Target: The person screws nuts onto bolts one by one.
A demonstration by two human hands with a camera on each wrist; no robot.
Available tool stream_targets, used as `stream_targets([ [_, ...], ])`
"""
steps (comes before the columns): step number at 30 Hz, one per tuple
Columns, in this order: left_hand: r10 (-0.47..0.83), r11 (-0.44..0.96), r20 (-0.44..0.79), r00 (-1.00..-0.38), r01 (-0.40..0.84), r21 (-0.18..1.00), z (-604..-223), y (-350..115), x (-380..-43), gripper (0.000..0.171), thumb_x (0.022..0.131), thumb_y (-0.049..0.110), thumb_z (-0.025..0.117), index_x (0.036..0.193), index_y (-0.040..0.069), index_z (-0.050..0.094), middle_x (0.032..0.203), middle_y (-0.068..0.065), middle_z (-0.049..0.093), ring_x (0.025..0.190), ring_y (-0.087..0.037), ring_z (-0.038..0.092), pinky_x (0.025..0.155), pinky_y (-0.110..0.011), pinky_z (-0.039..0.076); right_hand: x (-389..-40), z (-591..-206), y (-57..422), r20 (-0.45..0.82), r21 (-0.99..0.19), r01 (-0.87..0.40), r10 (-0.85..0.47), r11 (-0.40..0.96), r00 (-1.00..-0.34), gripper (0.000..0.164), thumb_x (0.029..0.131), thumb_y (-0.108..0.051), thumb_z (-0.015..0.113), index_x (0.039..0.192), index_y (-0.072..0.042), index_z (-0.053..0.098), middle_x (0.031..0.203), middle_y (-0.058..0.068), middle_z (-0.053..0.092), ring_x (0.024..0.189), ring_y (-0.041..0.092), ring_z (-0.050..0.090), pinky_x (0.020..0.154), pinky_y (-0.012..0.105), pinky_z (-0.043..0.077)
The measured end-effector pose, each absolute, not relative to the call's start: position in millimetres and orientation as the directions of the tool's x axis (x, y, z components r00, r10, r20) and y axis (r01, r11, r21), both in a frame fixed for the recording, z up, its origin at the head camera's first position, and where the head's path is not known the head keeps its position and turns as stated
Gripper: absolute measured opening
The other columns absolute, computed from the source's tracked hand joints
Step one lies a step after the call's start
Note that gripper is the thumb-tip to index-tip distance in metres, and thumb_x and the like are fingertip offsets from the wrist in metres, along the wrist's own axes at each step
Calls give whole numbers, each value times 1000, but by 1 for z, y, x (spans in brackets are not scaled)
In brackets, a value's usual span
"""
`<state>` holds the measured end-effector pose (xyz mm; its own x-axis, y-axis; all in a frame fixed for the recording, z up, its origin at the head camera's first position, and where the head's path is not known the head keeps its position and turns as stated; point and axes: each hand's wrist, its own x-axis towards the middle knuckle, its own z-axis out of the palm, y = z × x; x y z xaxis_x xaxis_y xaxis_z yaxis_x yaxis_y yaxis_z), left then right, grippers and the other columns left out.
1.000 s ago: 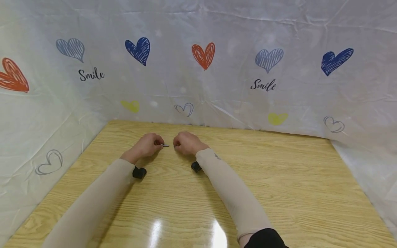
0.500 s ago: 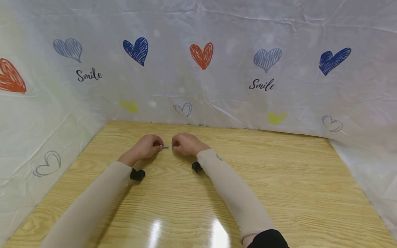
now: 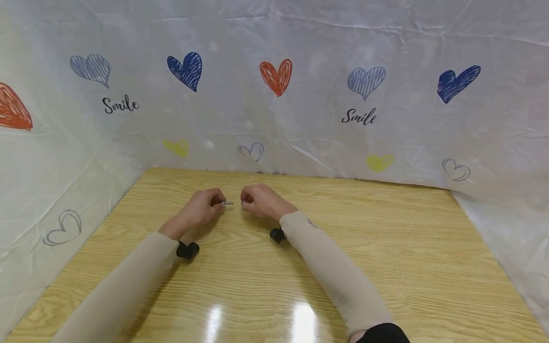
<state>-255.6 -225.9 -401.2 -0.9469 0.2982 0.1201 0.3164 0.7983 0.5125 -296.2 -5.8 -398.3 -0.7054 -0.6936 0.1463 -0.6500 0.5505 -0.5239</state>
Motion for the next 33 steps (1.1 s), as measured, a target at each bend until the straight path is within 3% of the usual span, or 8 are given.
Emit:
stream_targets([
  [20,332,737,178,-926,373,564,-390,-189,-225,6,91,5,65,97,5,65,87,-1,64,77,-16,58,68,-32,49,-262,-396,33,281,-603,-653,-644,458,-711,16,91,-14,62,103,-5,67,87,-5,64,77,6,59,71,24,50],
  [33,363,686,276,-890,455,567,-390,-167,-215,6,88,3,68,93,5,65,81,3,64,71,-12,56,62,-29,48,-250,-406,60,523,-573,-758,-572,313,-632,7,86,-7,62,92,-10,65,77,-8,63,66,4,56,60,25,47],
])
